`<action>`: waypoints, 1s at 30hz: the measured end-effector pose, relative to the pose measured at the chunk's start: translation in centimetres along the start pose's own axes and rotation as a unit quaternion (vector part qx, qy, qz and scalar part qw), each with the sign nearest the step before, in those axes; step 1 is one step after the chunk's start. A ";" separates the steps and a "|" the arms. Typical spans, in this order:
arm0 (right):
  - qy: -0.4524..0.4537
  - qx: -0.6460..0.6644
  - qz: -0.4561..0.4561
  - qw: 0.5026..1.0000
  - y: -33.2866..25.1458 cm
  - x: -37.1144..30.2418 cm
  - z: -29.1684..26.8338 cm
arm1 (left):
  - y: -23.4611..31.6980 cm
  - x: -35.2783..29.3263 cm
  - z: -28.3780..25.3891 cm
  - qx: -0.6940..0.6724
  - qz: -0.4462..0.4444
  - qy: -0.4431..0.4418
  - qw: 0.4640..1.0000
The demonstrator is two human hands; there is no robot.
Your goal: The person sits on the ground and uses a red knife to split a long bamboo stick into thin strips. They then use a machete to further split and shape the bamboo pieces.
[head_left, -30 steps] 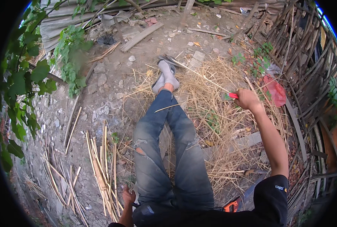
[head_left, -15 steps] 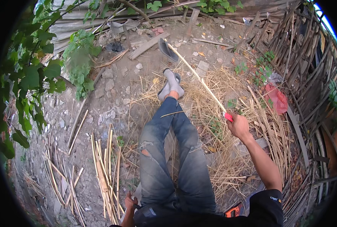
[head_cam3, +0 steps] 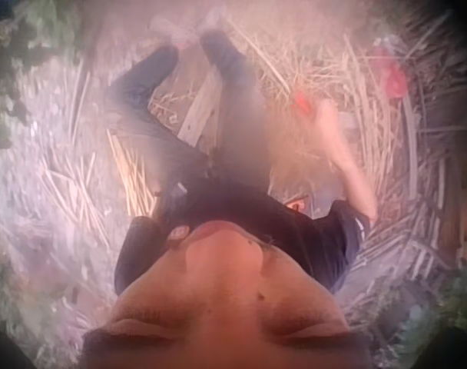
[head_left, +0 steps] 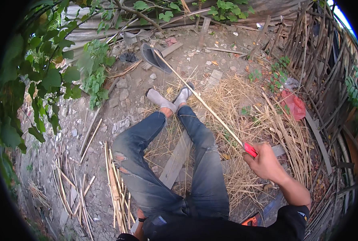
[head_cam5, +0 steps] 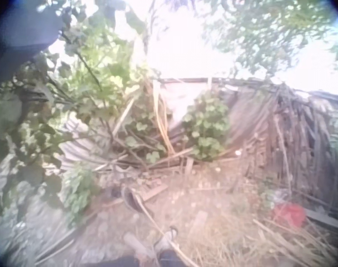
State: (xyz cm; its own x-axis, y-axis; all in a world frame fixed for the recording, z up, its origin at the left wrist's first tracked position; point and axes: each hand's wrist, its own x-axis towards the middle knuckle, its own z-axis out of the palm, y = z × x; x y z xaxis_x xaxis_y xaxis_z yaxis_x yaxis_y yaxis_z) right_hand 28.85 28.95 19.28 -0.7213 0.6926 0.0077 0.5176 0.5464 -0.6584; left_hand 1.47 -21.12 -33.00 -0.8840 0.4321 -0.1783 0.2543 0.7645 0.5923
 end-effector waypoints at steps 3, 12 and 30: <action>-0.088 0.016 0.063 0.994 -2.4 -3.7 -1.8 | 1.1 -1.0 -0.8 0.004 -0.005 -0.003 1.000; -0.245 -0.144 0.079 0.956 -4.4 -4.6 -6.1 | 1.4 -2.6 -1.2 0.013 -0.021 -0.012 1.000; -0.271 0.026 0.235 0.933 -8.3 -2.0 -11.9 | 2.6 -1.7 -1.3 0.019 -0.021 -0.021 0.999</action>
State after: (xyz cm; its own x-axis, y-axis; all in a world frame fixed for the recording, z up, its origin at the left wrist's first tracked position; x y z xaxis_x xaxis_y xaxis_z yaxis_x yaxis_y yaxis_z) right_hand 31.49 28.60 33.65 -0.5552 0.5028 -0.6625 0.8218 0.2092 -0.5300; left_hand 3.16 -20.48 -30.09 -0.8767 0.4194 -0.2356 0.2338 0.7995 0.5533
